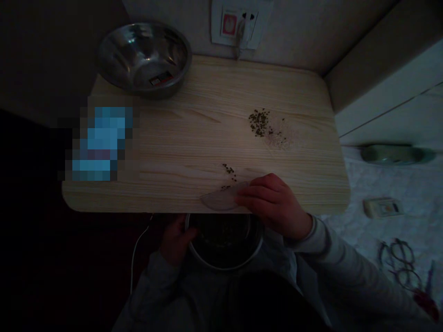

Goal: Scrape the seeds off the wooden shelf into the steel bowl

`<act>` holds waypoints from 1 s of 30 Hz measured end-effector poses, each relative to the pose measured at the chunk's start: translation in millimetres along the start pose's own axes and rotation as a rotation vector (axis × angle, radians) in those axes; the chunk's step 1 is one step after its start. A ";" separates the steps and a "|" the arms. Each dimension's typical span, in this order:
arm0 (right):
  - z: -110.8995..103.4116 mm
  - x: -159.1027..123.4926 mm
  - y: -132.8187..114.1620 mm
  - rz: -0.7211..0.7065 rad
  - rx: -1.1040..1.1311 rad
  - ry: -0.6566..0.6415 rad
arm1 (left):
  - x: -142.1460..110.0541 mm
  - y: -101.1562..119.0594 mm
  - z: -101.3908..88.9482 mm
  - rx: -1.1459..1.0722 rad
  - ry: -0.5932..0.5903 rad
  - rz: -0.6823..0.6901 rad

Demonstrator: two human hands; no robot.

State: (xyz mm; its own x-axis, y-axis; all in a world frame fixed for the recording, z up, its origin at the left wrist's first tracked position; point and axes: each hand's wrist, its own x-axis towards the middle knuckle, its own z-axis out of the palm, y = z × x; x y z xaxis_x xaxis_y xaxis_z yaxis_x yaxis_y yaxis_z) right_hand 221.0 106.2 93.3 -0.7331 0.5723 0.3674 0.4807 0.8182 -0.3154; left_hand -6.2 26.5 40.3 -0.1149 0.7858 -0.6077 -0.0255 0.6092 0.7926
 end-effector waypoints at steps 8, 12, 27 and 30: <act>14.3 21.5 -9.4 0.073 -0.087 0.045 | 1.9 -2.3 -2.1 -0.009 -0.021 0.007; 19.3 28.5 -11.3 0.113 -0.129 0.099 | 2.5 -5.3 -4.3 -0.012 -0.021 0.022; 20.2 16.2 -51.1 0.038 -0.062 0.081 | 6.3 2.9 -2.7 0.128 -0.052 0.016; 29.4 28.7 -50.4 0.045 -0.061 0.073 | 6.0 3.6 -2.5 0.137 -0.030 0.005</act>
State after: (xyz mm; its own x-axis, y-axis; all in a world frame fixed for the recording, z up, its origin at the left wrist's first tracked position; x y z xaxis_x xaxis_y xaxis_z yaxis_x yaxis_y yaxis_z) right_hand 161.6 79.8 94.0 -0.6742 0.6094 0.4172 0.5426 0.7920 -0.2799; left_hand -9.5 33.2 39.6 -0.0845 0.7903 -0.6068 0.1106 0.6127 0.7826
